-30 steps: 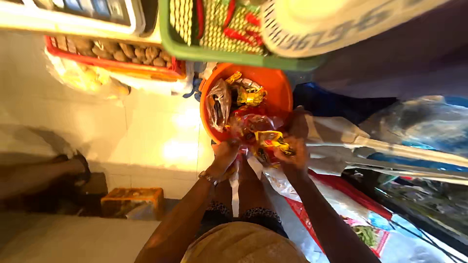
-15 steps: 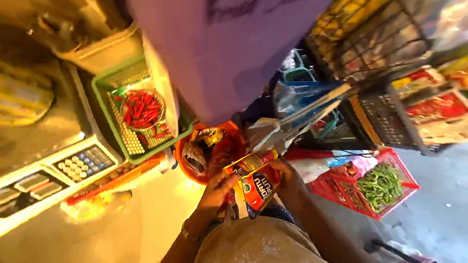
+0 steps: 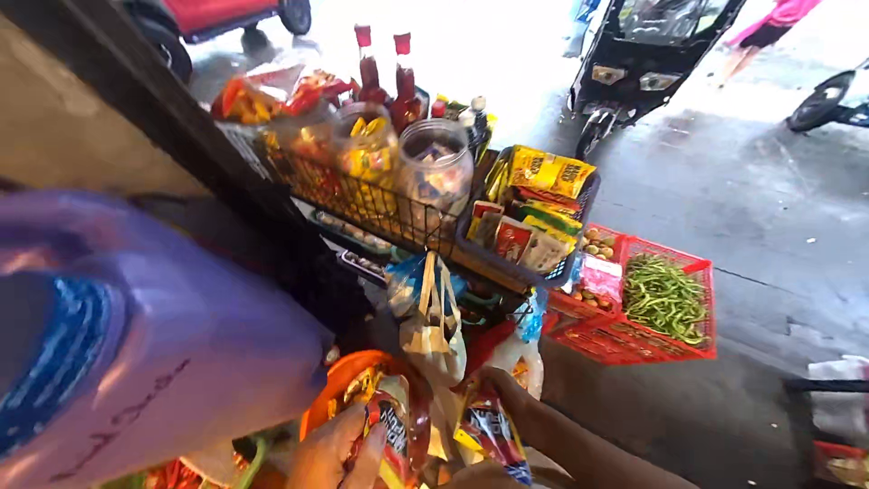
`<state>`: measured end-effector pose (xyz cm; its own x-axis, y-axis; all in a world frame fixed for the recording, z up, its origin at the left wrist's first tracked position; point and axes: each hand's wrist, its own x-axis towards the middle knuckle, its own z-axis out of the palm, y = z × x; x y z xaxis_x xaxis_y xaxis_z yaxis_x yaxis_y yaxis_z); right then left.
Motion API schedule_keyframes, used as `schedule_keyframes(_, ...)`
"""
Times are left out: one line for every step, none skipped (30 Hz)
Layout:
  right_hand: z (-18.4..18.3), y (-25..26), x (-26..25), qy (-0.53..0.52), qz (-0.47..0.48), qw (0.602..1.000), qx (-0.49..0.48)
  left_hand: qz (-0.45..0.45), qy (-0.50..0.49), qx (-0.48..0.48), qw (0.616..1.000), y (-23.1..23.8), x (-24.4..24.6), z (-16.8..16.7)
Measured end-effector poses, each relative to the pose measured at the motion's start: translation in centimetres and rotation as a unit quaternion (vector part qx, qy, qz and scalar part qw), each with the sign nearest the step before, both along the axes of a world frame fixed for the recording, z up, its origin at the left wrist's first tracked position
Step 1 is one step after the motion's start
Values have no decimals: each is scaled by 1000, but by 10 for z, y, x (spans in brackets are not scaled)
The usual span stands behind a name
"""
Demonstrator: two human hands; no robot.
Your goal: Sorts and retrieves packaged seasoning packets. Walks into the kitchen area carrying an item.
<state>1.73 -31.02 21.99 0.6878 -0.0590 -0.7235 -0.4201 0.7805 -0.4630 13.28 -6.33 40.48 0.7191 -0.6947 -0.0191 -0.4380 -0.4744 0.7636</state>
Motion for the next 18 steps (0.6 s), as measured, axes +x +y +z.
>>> schedule_keyframes(-1, -16, -5, -8, -18, 1000, 2, -32, -39, 45, 998, -10, 6, 14)
schedule_keyframes(10, -28, -8, 6, -41, 999, 8, -66, -78, 91, 991, -22, 12, 27)
schedule_keyframes(20, -40, -11, 22, -64, 997, 22, -97, -118, 132, 979, -34, 18, 39)
schedule_keyframes(24, -53, -16, 28, -86, 995, 27, -120, -163, 162, 966, -48, 24, 50)
schedule_keyframes(26, -66, -21, 31, -104, 994, 8, -134, -210, 179, 952, -62, 30, 60)
schedule_keyframes(23, -79, -27, 33, -122, 992, -13, -142, -251, 187, 939, -76, 36, 68)
schedule_keyframes(18, -92, -34, 34, -141, 989, -37, -147, -290, 189, 926, -91, 44, 76)
schedule_keyframes(11, -105, -42, 23, -155, 985, -67, -153, -326, 184, 915, -106, 52, 84)
schedule_keyframes(0, -119, -51, -1, -158, 984, -83, -158, -356, 173, 905, -122, 61, 91)
schedule_keyframes(-12, -133, -62, -29, -152, 985, -75, -162, -381, 159, 896, -138, 70, 100)
schedule_keyframes(-19, -145, -70, -46, -155, 985, -55, -166, -405, 142, 888, -157, 79, 108)
schedule_keyframes(-22, -156, -76, -47, -178, 982, -46, -168, -428, 122, 880, -176, 90, 115)
schedule_keyframes(-18, -163, -79, -31, -216, 975, -47, -169, -448, 103, 872, -196, 100, 122)
schedule_keyframes(-9, -170, -79, -7, -254, 966, -52, -170, -462, 87, 866, -218, 111, 129)
schedule_keyframes(-2, -177, -81, 13, -277, 959, -53, -172, -472, 75, 861, -241, 121, 136)
schedule_keyframes(1, -184, -85, 24, -292, 955, -48, -176, -478, 69, 858, -264, 129, 142)
schedule_keyframes(0, -192, -89, 18, -297, 954, -41, -181, -479, 70, 856, -288, 136, 149)
schedule_keyframes(-4, -201, -94, -5, -299, 954, -27, -182, -478, 75, 856, -312, 142, 154)
